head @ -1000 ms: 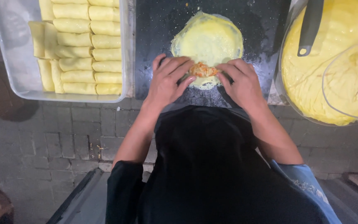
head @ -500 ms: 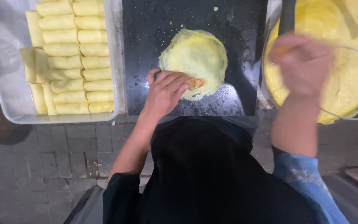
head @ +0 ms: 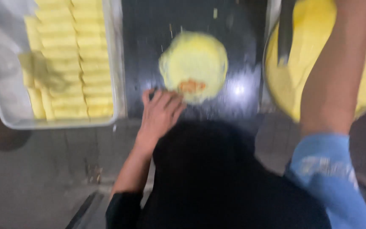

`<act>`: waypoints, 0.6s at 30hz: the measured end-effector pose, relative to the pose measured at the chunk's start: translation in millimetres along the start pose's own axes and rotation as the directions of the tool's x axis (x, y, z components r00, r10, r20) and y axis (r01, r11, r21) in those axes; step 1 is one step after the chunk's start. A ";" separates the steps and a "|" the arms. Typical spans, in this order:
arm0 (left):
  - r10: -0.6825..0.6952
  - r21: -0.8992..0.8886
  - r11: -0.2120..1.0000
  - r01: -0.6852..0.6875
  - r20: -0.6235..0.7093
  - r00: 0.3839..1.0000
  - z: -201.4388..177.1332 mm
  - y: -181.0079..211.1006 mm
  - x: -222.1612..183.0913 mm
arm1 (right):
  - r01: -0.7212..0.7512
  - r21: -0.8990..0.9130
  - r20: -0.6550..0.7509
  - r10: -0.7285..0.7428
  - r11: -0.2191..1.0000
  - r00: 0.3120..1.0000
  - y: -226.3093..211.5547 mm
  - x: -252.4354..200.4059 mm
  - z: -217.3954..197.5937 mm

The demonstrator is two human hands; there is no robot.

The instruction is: Preparing food rolls by peeling thin wrappers, adding filling with a spoon, and rolling them tightly before placing them in a container.

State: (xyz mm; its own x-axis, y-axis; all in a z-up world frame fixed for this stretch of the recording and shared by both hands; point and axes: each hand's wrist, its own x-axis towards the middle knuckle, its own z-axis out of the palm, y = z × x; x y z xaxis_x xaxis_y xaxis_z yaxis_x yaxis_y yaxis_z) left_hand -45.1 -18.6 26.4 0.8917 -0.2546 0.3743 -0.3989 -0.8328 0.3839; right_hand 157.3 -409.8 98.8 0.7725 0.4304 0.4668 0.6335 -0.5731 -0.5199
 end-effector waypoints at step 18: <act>0.100 -0.015 0.994 -0.104 -0.187 0.977 8.7 -7.8 21.6 | 0.149 -0.117 0.151 -0.131 0.982 0.980 -150.8 -78.9 178.4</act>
State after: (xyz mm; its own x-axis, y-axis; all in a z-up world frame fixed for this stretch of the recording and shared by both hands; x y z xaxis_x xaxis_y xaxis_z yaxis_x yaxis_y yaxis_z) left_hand -20.9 -21.9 24.1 0.7917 -0.2398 0.5618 -0.4927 -0.7944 0.3553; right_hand 8.6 -232.9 12.7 0.6808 0.6019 0.4173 0.7319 -0.5802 -0.3572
